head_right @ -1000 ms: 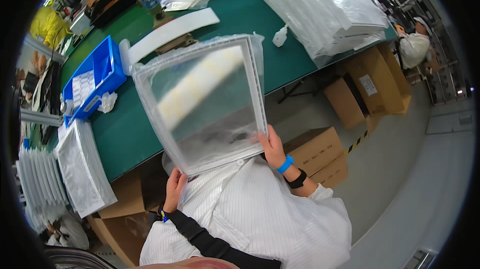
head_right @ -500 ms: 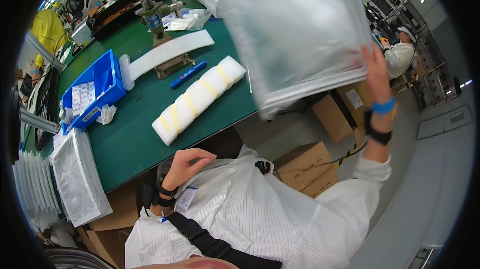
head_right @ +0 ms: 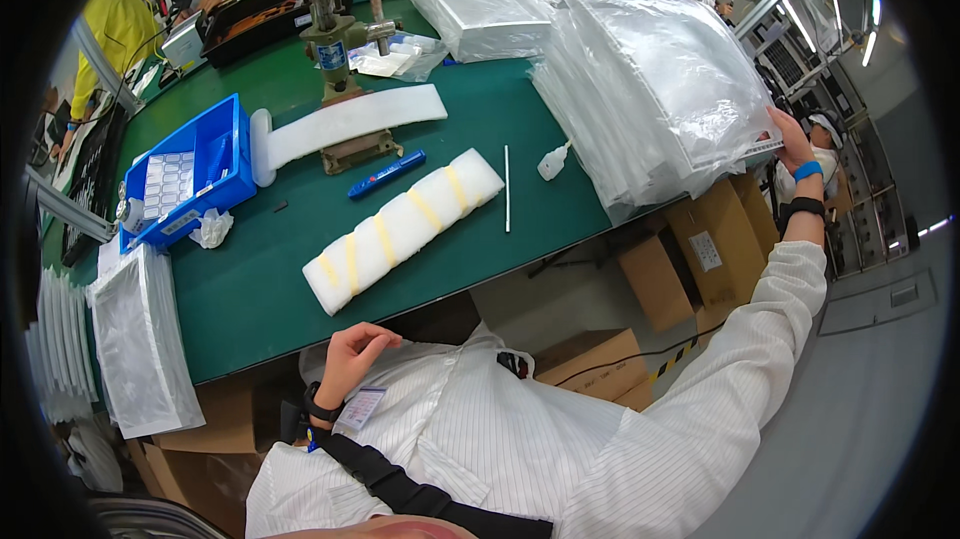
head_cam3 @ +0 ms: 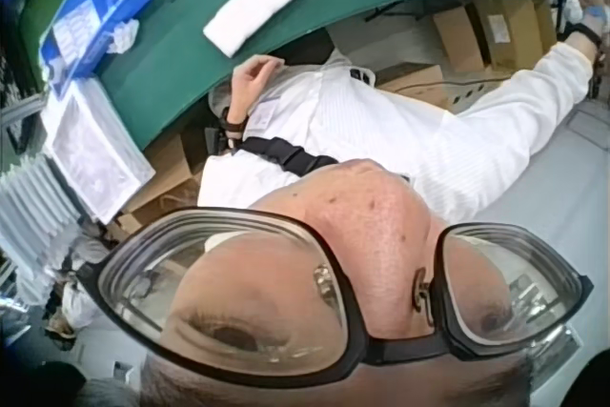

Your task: Assembling a white plastic frame with foam strips and adhesive in a factory production setting.

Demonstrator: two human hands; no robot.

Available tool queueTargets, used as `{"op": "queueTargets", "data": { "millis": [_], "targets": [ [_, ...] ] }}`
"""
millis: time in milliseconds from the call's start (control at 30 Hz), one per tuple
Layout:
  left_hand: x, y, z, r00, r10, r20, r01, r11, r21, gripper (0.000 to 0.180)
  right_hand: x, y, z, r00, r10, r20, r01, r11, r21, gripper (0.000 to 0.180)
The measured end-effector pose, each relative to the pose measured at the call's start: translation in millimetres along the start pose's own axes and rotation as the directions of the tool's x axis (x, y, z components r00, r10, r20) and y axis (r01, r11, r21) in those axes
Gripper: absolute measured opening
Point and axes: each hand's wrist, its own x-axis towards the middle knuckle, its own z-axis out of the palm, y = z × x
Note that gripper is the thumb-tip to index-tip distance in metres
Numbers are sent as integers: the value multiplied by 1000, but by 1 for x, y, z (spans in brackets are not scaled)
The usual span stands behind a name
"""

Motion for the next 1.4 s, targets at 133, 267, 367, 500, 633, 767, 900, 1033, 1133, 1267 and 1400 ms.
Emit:
{"op": "queueTargets", "data": {
  "millis": [133, 267, 367, 500, 633, 767, 900, 1033, 1133, 1267, 1400],
  "targets": [
    [7, 3, -2, 998, 0, 57, -3, 999, 54, 13, 25, 21, 1, 999, 34, -8, -34, 999, 42, 34],
    [14, 8, -2, 993, 12, 114, -24, 994, 107, 15, 48, 40, -22, 997, 80, -12, -80, 996, -26, 34],
    [16, 11, -2, 990, -12, 137, -8, 989, 151, 15, 61, 50, -20, 997, 76, -2, -76, 993, -93, 35],
    [16, 17, -1, 992, -32, 123, 13, 988, 153, 15, 88, 74, -21, 1000, 0, -14, -3, 969, -248, 37],
    [14, 6, -3, 992, 26, 122, -41, 992, 123, 15, 111, 105, -80, 983, -135, 127, 183, 814, -551, 41],
    [10, 8, 2, 985, -88, 148, 63, 984, 168, 17, 123, 136, -41, 996, -22, 91, 70, 822, -565, 42],
    [11, 4, -2, 979, -23, 205, 0, 993, 115, 18, 120, 136, -69, 996, -79, 32, 84, 839, -537, 45],
    [14, 4, -3, 977, -20, 210, -4, 993, 114, 18, 131, 143, -64, 995, -24, 96, 61, 917, -395, 46],
    [13, 2, -7, 974, -44, 223, 16, 992, 124, 19, 134, 138, -71, 998, -40, 48, 56, 913, -404, 46],
    [2, -6, -20, 980, -58, 192, 50, 998, 47, 19, 112, 113, -75, 902, -377, -210, 284, 886, -367, 45],
    [-43, -26, -51, 951, -295, 93, 287, 954, 83, 22, 67, 54, -1, 681, -536, -500, 417, 844, -337, 36]
  ]
}}
